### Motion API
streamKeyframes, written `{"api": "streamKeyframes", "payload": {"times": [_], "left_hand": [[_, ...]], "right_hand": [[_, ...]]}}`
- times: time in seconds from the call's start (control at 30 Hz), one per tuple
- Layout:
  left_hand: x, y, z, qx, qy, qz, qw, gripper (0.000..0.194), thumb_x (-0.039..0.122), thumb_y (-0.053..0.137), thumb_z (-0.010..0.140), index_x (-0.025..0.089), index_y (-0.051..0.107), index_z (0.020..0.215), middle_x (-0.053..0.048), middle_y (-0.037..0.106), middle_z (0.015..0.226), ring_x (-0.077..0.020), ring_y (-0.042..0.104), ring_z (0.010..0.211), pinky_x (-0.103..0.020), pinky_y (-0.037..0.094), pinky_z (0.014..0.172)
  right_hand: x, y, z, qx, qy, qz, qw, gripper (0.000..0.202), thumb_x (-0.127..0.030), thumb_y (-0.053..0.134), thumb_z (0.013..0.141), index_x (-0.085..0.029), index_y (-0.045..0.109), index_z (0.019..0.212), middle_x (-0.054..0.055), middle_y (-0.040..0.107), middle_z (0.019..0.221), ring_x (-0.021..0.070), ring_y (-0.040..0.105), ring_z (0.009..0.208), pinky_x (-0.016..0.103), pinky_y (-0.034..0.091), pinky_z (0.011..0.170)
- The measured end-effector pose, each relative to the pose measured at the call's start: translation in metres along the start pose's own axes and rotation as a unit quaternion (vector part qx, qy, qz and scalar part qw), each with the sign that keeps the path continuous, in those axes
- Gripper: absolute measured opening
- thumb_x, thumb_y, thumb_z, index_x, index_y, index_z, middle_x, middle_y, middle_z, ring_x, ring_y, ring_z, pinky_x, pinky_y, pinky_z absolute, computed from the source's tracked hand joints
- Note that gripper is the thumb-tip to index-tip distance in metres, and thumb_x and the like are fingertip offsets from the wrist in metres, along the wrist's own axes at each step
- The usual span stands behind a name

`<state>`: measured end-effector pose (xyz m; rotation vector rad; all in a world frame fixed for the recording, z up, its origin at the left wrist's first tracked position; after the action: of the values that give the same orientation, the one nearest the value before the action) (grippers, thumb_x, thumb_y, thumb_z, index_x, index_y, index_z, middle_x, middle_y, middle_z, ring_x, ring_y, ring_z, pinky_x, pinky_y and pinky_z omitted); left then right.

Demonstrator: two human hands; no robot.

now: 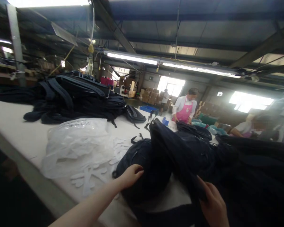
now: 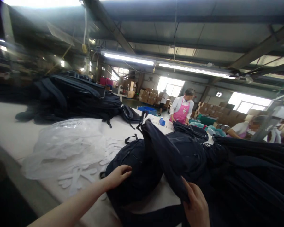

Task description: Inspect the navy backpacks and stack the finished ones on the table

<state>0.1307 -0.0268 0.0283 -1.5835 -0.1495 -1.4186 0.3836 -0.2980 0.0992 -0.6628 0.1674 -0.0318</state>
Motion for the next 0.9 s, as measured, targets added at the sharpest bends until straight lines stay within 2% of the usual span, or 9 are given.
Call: {"api": "streamKeyframes", "payload": {"times": [0.1,0.27,0.43,0.5,0.63,0.7,0.77,0.83,0.9], "left_hand": [[-0.005,-0.003,-0.008,0.029,-0.008,0.008,1.0,0.032,0.034,0.055,0.082,0.017,0.069,0.105,-0.009,0.072,0.108,-0.0238,0.066,0.101,-0.033,0.05,0.093],[-0.011,-0.01,-0.016,0.051,-0.052,0.04,0.997,0.029,0.021,0.053,0.078,0.016,0.069,0.102,-0.011,0.072,0.103,-0.0263,0.065,0.1,-0.034,0.05,0.086],[-0.007,0.002,-0.042,-0.021,-0.081,0.082,0.993,0.013,0.024,0.058,0.073,0.018,0.069,0.073,-0.008,0.07,0.074,-0.025,0.065,0.076,-0.032,0.046,0.069],[-0.002,0.003,-0.054,-0.043,-0.067,0.117,0.99,0.018,0.03,0.06,0.074,0.019,0.064,0.059,-0.005,0.065,0.065,-0.0224,0.063,0.071,-0.031,0.044,0.066],[0.01,-0.024,-0.071,0.077,-0.049,0.221,0.971,0.027,0.043,0.061,0.077,0.02,0.06,0.065,-0.006,0.063,0.074,-0.0222,0.06,0.075,-0.033,0.045,0.07],[0.023,-0.041,-0.074,0.146,-0.001,0.232,0.962,0.036,0.049,0.07,0.07,0.019,0.063,0.088,-0.01,0.064,0.099,-0.027,0.059,0.096,-0.038,0.046,0.084],[0.044,-0.048,-0.069,0.148,0.103,0.236,0.955,0.066,0.053,0.075,0.065,0.017,0.056,0.117,-0.015,0.054,0.127,-0.0321,0.048,0.12,-0.044,0.038,0.102],[0.065,-0.046,-0.057,0.09,0.211,0.25,0.941,0.07,0.052,0.071,0.072,0.018,0.049,0.129,-0.014,0.048,0.138,-0.0311,0.038,0.131,-0.044,0.029,0.111],[0.077,-0.037,-0.04,0.013,0.268,0.275,0.923,0.053,0.047,0.063,0.082,0.019,0.052,0.125,-0.012,0.055,0.13,-0.0278,0.043,0.128,-0.041,0.03,0.111]], "right_hand": [[0.013,0.015,-0.032,-0.06,0.006,-0.025,0.998,0.057,-0.016,0.043,0.083,-0.031,0.044,0.138,0.007,0.058,0.113,0.0222,0.06,0.099,0.035,0.053,0.084],[0.007,0.013,-0.066,-0.118,0.02,-0.056,0.991,0.06,-0.013,0.038,0.085,-0.032,0.041,0.141,0.007,0.056,0.115,0.0231,0.055,0.107,0.04,0.048,0.094],[0.013,0.008,-0.072,-0.131,0.061,-0.067,0.987,0.058,-0.012,0.034,0.084,-0.027,0.043,0.14,0.009,0.055,0.119,0.0234,0.053,0.112,0.042,0.045,0.098],[0.02,0.006,-0.071,-0.124,0.08,-0.067,0.987,0.057,-0.013,0.035,0.084,-0.024,0.045,0.139,0.01,0.054,0.124,0.0241,0.052,0.115,0.042,0.043,0.1],[0.031,0.003,-0.063,-0.123,0.077,-0.068,0.987,0.054,-0.015,0.034,0.084,-0.02,0.046,0.137,0.011,0.055,0.126,0.0246,0.052,0.116,0.042,0.042,0.102],[0.034,0.002,-0.058,-0.116,0.063,-0.075,0.988,0.051,-0.017,0.035,0.085,-0.019,0.048,0.134,0.011,0.056,0.124,0.0247,0.054,0.113,0.042,0.043,0.101],[0.036,0.0,-0.052,-0.114,0.044,-0.08,0.989,0.049,-0.017,0.036,0.084,-0.018,0.05,0.131,0.011,0.057,0.123,0.0244,0.055,0.111,0.041,0.044,0.1],[0.04,-0.002,-0.046,-0.112,0.025,-0.087,0.99,0.048,-0.016,0.036,0.084,-0.017,0.051,0.13,0.011,0.058,0.122,0.0238,0.055,0.111,0.04,0.045,0.1],[0.046,-0.004,-0.039,-0.11,0.012,-0.101,0.989,0.049,-0.014,0.036,0.083,-0.017,0.052,0.129,0.011,0.057,0.124,0.0234,0.053,0.115,0.039,0.044,0.102]]}}
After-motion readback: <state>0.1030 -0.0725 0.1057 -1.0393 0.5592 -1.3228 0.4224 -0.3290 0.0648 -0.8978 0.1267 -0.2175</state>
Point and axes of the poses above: each hand's wrist, its own z-axis towards the middle knuckle, its own y-axis out of the palm, x = y × z, the point moved 7 cm from there along z, towards the middle knuckle
